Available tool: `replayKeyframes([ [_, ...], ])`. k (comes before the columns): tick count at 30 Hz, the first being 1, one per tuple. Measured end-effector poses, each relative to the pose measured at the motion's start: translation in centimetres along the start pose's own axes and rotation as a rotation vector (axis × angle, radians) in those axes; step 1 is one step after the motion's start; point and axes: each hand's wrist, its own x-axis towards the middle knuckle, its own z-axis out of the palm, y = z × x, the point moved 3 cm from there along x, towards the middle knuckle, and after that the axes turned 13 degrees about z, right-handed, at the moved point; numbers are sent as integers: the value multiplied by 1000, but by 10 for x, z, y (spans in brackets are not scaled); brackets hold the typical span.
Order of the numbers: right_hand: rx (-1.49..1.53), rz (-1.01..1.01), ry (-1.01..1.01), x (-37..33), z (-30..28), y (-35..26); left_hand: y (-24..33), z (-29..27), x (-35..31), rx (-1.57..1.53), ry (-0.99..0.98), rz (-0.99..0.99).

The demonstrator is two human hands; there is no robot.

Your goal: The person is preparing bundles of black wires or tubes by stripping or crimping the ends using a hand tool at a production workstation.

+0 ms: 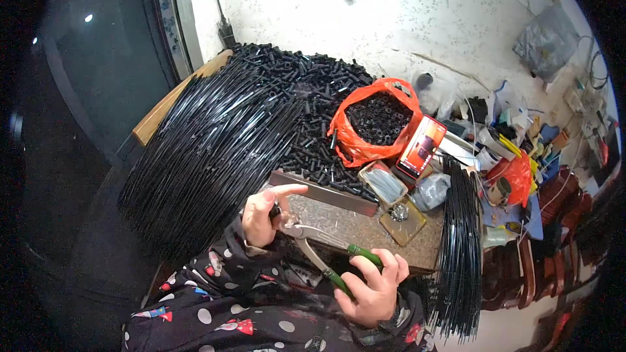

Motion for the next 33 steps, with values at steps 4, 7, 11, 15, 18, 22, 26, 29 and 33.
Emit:
replayKeyframes([
  [4,29,-146,27,3,-4,3,11,2,-1,72,-11,69],
  [7,674,92,-334,2,10,17,10,-4,-6,-97,-37,26],
  [11,2049,868,-1054,-57,86,26,14,6,-6,-190,-154,-29],
  [15,1262,800,-984,-19,78,9,9,16,2,-103,-246,-32],
  [18,644,375,-431,5,53,13,25,6,-2,28,-132,48],
  [22,230,-71,-134,21,16,14,17,-10,4,35,-23,170],
  [26,1452,777,-1409,-27,71,18,22,5,4,-126,-210,56],
  [29,1138,594,-1202,-7,73,1,26,10,7,144,-276,105],
  [33,317,160,-52,9,42,8,22,-3,-1,138,-200,129],
])
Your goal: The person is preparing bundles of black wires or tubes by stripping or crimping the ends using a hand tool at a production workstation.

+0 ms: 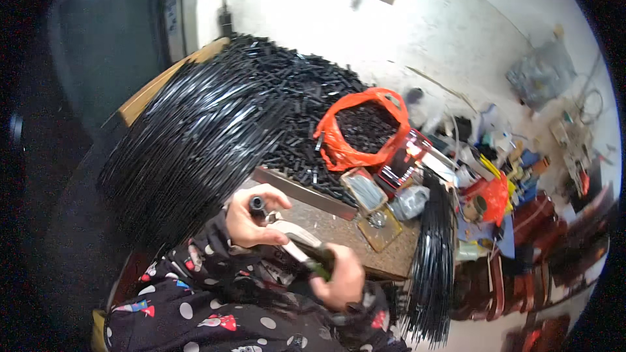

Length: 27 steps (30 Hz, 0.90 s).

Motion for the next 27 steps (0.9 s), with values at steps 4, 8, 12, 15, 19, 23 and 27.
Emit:
replayKeyframes([
  [4,249,228,-455,-14,-12,-4,-5,-3,-1,-112,-55,-12],
  [8,1334,919,-1204,-41,28,24,-9,3,2,-27,-130,6],
  [12,567,517,-807,-14,29,12,-3,4,3,116,-120,-74],
  [15,5,27,-10,-9,6,21,-13,2,-2,-77,-86,-128],
  [19,-127,76,-158,-14,12,0,-10,1,5,-150,-61,-5],
  [23,460,513,-811,-35,26,15,-6,10,1,-71,-48,-97],
  [27,1035,674,-1038,-22,9,-2,-5,11,-1,16,-98,-90],
])
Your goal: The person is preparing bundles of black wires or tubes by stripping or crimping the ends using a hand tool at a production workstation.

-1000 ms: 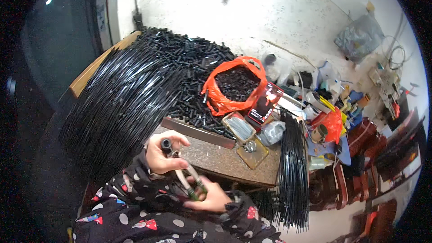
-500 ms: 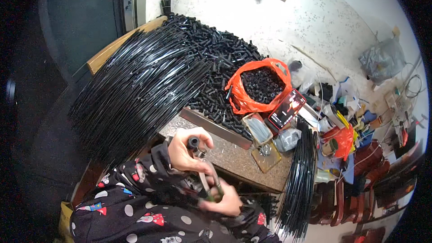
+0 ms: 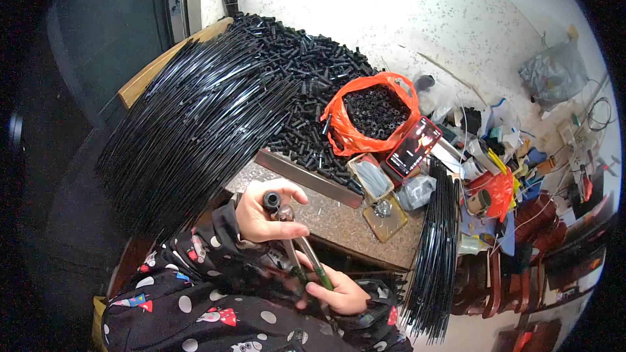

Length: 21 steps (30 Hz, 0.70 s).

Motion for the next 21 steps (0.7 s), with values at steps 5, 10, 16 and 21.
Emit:
replayKeyframes([
  [5,-131,-20,191,5,-10,24,-1,11,1,-105,105,-119],
  [10,-210,-238,381,21,-7,39,-24,29,-1,-9,193,-130],
  [16,-289,-96,650,23,-48,33,-45,28,-4,-16,283,-71],
  [21,-839,-423,1443,11,-188,15,-56,24,-9,-101,258,-31],
])
